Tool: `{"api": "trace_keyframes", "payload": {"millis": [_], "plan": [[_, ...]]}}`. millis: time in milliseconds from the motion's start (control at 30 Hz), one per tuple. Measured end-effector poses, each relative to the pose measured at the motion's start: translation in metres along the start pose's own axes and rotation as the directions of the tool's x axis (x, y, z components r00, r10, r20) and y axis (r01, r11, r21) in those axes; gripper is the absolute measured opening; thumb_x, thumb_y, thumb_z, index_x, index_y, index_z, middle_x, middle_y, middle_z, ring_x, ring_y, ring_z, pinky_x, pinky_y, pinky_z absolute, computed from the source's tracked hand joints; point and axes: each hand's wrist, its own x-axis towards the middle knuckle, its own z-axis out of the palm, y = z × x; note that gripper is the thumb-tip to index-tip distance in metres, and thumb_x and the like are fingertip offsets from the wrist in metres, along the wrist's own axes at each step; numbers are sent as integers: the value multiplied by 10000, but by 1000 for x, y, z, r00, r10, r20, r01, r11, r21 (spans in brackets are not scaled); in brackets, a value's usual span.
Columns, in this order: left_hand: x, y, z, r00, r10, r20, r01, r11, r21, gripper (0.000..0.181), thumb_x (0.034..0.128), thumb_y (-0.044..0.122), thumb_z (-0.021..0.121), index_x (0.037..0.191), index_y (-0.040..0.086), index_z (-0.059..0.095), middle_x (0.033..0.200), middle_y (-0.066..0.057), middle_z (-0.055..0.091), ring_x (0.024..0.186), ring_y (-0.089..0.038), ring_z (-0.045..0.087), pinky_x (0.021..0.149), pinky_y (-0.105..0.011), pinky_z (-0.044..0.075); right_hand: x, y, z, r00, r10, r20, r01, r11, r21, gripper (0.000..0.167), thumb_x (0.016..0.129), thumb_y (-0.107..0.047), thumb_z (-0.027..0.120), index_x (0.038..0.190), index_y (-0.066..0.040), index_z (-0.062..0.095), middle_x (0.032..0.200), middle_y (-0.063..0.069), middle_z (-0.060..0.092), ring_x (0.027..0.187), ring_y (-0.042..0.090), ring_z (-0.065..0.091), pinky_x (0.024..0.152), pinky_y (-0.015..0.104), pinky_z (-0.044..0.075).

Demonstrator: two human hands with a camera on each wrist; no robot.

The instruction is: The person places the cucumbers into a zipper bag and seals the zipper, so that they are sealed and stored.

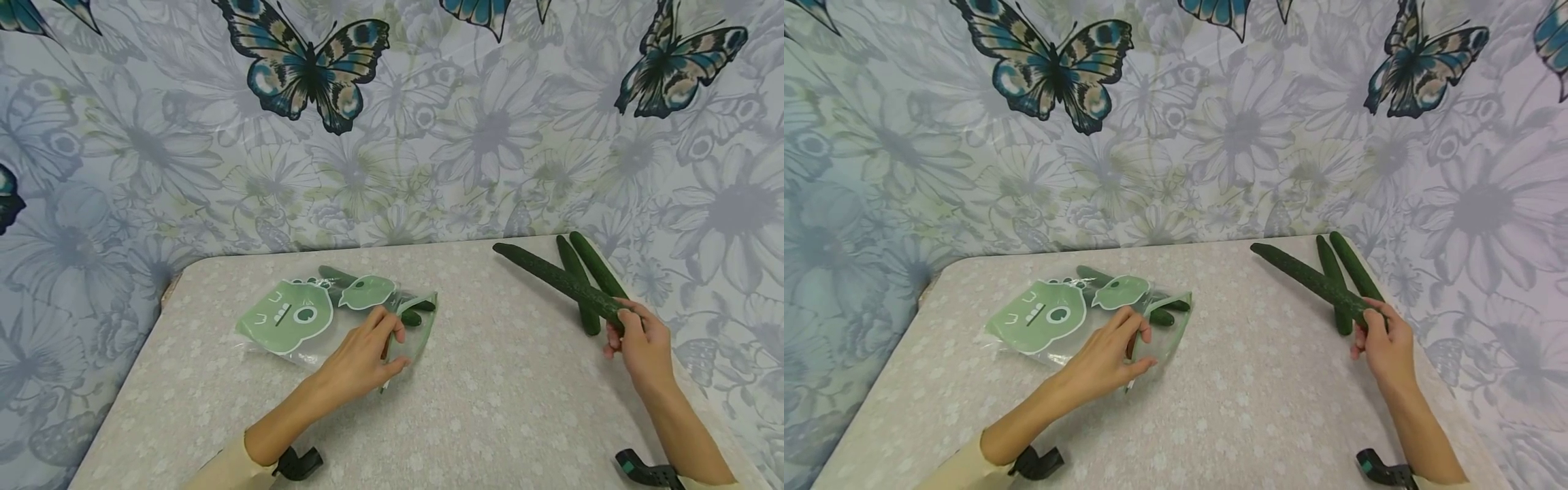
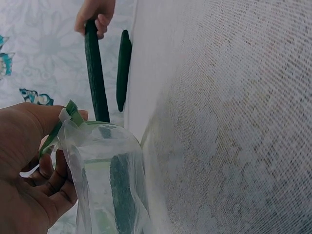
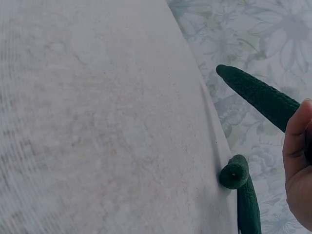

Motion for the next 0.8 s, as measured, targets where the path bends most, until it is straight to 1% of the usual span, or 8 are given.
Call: {"api": "trace_keyframes", "payload": {"millis": [133,367,467,600,700,800], "plan": [[-1,0,0,1000,-6,0,6,1000,-2,397,906,216,892,1089,194,541,1041,29,464,742,-1,450,630,-183,449,-2,-1,-1,1000,2,24,-3,999,39,310,1143,-216,359,1340,-106,572,721,-35,573,535,147,532,489,298,513],[0,0,-1,1000,-13,-2,13,1000,0,405,904,222,895,1093,195,538,1042,39,457,735,2,451,623,-183,450,-7,-1,-2,992,-46,113,50,998,-30,361,1165,-248,335,1392,-84,563,719,-26,564,540,183,493,489,348,486],[1,0,-1,1000,-10,-7,10,1000,7,410,902,229,898,1095,197,538,1044,38,460,736,4,453,626,-182,450,-11,-1,-2,986,-73,153,77,997,-18,372,1169,-240,335,1418,-75,557,740,-17,564,549,200,485,486,371,473],[1,-1,-1,1000,-7,-12,8,1000,10,412,902,234,899,1097,197,537,1045,24,472,735,5,453,629,-182,450,-17,-1,-2,976,-110,190,115,993,-16,362,1163,-186,320,1405,-79,567,757,-19,564,534,206,496,485,380,472],[1,-1,0,1000,-7,-15,7,1000,11,410,903,231,898,1097,195,538,1041,25,470,735,3,452,627,-180,449,-21,-3,-1,970,-121,211,125,992,-3,353,1153,-149,311,1377,-87,576,759,-24,568,536,197,505,484,376,472],[1,-1,0,1000,-4,-19,4,1000,17,409,902,228,898,1097,194,540,1036,37,460,736,4,452,627,-178,449,-25,-5,0,964,-119,236,109,992,57,350,1143,-115,314,1347,-112,598,764,-22,570,543,190,490,467,386,451]]}}
